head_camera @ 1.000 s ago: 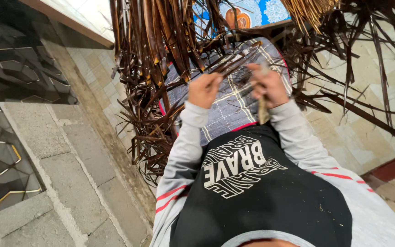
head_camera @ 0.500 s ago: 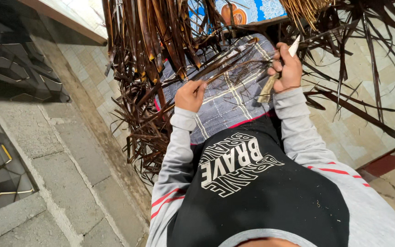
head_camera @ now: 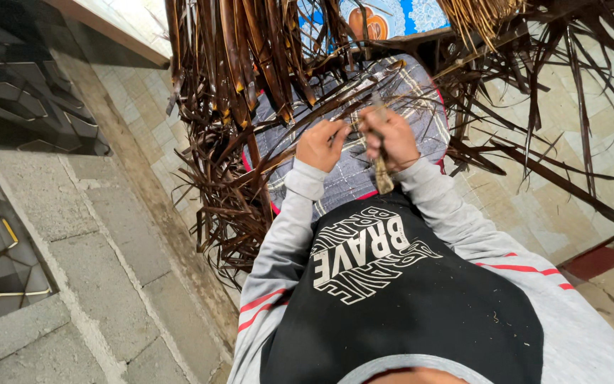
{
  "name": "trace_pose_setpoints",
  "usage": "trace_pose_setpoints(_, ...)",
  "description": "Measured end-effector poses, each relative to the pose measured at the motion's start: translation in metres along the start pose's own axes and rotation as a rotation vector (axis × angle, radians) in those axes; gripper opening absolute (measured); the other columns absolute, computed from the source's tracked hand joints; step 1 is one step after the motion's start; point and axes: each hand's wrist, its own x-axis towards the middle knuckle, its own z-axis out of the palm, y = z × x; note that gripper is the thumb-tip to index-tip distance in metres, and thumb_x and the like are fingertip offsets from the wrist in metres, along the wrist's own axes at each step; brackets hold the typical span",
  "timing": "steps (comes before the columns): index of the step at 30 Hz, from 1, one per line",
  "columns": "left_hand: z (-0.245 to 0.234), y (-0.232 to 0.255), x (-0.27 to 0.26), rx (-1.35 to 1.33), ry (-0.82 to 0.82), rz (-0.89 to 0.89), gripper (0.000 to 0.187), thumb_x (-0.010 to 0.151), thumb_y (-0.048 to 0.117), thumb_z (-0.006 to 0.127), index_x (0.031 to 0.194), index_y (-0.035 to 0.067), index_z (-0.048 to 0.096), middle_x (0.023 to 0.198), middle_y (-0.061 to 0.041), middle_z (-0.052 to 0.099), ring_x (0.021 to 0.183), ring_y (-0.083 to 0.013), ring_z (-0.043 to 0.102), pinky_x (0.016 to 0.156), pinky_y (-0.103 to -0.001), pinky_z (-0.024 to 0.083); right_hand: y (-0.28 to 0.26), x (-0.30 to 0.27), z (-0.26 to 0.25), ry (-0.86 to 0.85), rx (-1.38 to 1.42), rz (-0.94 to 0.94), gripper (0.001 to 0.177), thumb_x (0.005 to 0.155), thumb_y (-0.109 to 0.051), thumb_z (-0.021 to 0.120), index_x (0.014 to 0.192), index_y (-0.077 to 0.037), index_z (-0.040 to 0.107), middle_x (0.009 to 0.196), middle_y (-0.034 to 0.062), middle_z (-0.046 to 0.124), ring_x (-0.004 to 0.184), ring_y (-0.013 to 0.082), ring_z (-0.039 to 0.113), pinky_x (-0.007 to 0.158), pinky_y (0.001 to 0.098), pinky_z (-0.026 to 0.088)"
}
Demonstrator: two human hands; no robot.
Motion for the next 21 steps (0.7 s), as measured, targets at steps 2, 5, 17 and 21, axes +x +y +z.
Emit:
trace_pose_setpoints(2,-0.01,-0.005,-0.004,0.014,-0.007,-0.01,0.012,0.097,0.031,0.074,0.101,0.021,0.08,0.08,-0.004,0.073,0.077,-0.0311,0.074,0.068,-0.04,0.06,-0.021,0.013,-0.014,0.086,0.026,-0.033,0.02,0.105,-0.02,0.061,0.118,-0.005,0.066,0.075,0.0068,0.059,0.044,0.0083,0.046,0.034,0.0252,0.046)
trace_pose_setpoints(5,-0.03,-0.026,-0.02,0.107,-0.011,-0.038,0.017,0.1,0.036,0.071,0.102,0.022,0.079,0.082,-0.003,0.073,0.079,-0.03,0.075,0.07,-0.038,0.06,-0.041,0.029,-0.068,0.208,0.143,-0.084,0.014,0.106,-0.019,0.058,0.117,-0.011,0.063,0.073,-0.0002,0.057,0.047,0.0066,0.047,0.038,0.0217,0.045)
trace_pose_setpoints(17,-0.043,-0.032,-0.012,0.287,0.071,0.034,0.011,0.099,0.03,0.071,0.102,0.023,0.078,0.086,-0.002,0.071,0.084,-0.0292,0.072,0.071,-0.042,0.057,-0.035,0.01,-0.039,0.191,0.21,-0.091,0.03,0.113,-0.036,0.044,0.127,-0.017,0.063,0.089,-0.0019,0.059,0.053,0.0027,0.043,0.04,0.0176,0.038)
trace_pose_setpoints(21,-0.053,-0.025,0.005,0.432,0.132,0.169,0.018,0.104,0.027,0.058,0.098,0.023,0.075,0.1,-0.001,0.066,0.1,-0.0293,0.065,0.082,-0.041,0.05,-0.017,0.004,-0.018,0.059,0.148,-0.018,0.044,0.112,-0.047,0.043,0.139,-0.015,0.055,0.094,0.0042,0.06,0.052,0.007,0.044,0.038,0.0216,0.042)
